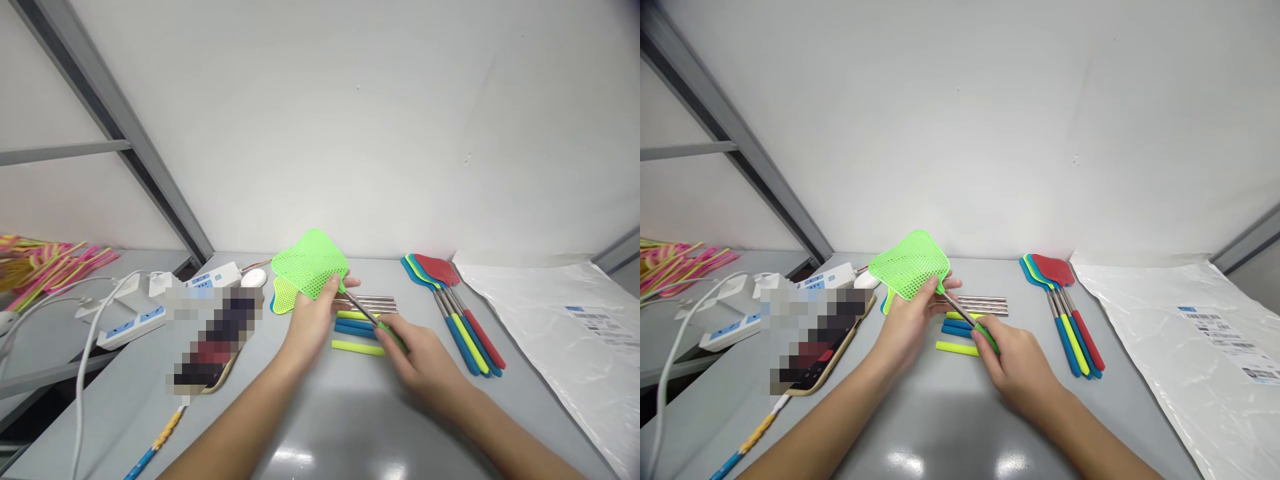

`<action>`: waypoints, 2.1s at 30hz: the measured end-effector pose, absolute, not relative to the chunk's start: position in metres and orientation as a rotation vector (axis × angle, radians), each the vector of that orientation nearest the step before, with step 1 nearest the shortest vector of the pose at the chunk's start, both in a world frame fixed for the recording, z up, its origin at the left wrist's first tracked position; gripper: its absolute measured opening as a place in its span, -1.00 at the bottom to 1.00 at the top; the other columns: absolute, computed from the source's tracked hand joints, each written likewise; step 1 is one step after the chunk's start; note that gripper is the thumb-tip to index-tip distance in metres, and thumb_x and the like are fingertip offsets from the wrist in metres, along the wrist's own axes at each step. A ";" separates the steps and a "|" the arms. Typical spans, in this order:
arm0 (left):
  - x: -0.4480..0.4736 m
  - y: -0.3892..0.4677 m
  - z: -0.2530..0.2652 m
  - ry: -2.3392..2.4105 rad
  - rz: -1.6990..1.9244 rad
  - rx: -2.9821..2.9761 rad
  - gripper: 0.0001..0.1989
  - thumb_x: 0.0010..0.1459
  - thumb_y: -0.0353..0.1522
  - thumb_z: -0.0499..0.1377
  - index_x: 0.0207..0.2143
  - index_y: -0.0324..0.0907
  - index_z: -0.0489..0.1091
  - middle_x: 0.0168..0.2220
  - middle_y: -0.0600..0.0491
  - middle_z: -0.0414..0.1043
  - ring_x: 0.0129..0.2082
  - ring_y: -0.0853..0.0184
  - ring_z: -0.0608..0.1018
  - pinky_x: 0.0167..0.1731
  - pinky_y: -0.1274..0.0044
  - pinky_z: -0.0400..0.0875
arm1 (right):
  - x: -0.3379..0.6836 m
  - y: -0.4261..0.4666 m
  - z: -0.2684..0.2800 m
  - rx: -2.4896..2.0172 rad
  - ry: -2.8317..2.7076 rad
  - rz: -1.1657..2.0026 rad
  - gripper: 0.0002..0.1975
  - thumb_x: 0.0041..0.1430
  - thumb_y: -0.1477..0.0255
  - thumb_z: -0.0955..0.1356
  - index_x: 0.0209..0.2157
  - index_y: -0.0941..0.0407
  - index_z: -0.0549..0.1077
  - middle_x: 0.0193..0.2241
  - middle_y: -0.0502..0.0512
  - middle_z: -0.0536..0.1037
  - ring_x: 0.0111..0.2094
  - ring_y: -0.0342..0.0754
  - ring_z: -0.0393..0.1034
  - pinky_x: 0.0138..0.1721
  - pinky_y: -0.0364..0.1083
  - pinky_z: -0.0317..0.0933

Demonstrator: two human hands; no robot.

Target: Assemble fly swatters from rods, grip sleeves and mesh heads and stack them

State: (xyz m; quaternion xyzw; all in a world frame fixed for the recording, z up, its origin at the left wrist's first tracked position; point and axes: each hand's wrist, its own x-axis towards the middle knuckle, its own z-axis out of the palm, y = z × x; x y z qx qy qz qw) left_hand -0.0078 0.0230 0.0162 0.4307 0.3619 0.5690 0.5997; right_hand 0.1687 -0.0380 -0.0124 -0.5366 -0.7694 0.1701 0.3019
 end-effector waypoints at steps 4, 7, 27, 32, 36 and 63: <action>-0.003 0.017 0.009 0.865 1.241 1.054 -0.62 0.18 -0.11 0.13 -0.17 -0.23 0.46 -0.23 -0.11 0.55 -0.25 0.24 0.56 -0.32 0.47 0.44 | 0.168 -0.039 -0.012 -1.422 -2.011 0.488 -0.80 0.33 0.30 0.16 -0.18 0.04 0.36 -0.49 -0.03 0.48 -0.53 -0.09 0.30 -0.48 -0.13 0.08; -0.005 0.021 0.008 0.846 1.279 1.010 -0.67 0.16 -0.14 0.15 -0.24 -0.23 0.47 -0.28 -0.08 0.54 -0.30 0.27 0.54 -0.33 0.48 0.42 | 0.165 -0.039 -0.009 -1.412 -1.980 0.572 -0.80 0.33 0.29 0.17 -0.19 0.04 0.35 -0.44 -0.01 0.49 -0.47 -0.08 0.34 -0.43 -0.13 0.12; -0.004 0.021 0.009 0.710 1.251 0.991 -0.70 0.21 -0.18 0.12 -0.34 -0.24 0.47 -0.28 -0.08 0.53 -0.27 0.28 0.54 -0.23 0.43 0.44 | 0.149 -0.042 -0.012 -1.325 -1.683 0.953 -0.66 0.31 0.17 0.17 -0.42 0.10 0.30 -0.51 -0.04 0.26 -0.45 -0.13 0.14 -0.40 -0.14 0.03; -0.004 0.022 0.007 0.694 1.221 0.996 -0.68 0.21 -0.15 0.10 -0.35 -0.23 0.44 -0.36 -0.03 0.51 -0.27 0.24 0.55 -0.24 0.40 0.44 | 0.149 -0.042 -0.012 -1.297 -1.633 1.030 -0.65 0.30 0.16 0.19 -0.41 0.11 0.34 -0.50 -0.04 0.29 -0.43 -0.13 0.16 -0.40 -0.15 0.04; -0.007 0.024 0.005 0.693 1.164 1.018 -0.65 0.22 -0.13 0.08 -0.32 -0.24 0.44 -0.38 -0.04 0.50 -0.27 0.22 0.55 -0.24 0.43 0.42 | 0.151 -0.041 -0.012 -1.289 -1.594 1.109 -0.64 0.28 0.15 0.21 -0.41 0.13 0.36 -0.58 -0.09 0.19 -0.51 -0.19 0.07 -0.49 -0.19 -0.02; 0.010 0.006 0.007 0.828 1.173 1.068 -0.78 0.19 -0.21 0.13 -0.27 -0.18 0.42 -0.28 -0.01 0.56 -0.34 0.26 0.57 -0.30 0.46 0.43 | 0.143 -0.040 0.001 -1.182 -1.342 1.518 -0.65 0.25 0.14 0.25 -0.48 0.10 0.25 -0.81 -0.23 0.09 -0.77 -0.29 -0.11 -0.73 -0.24 -0.19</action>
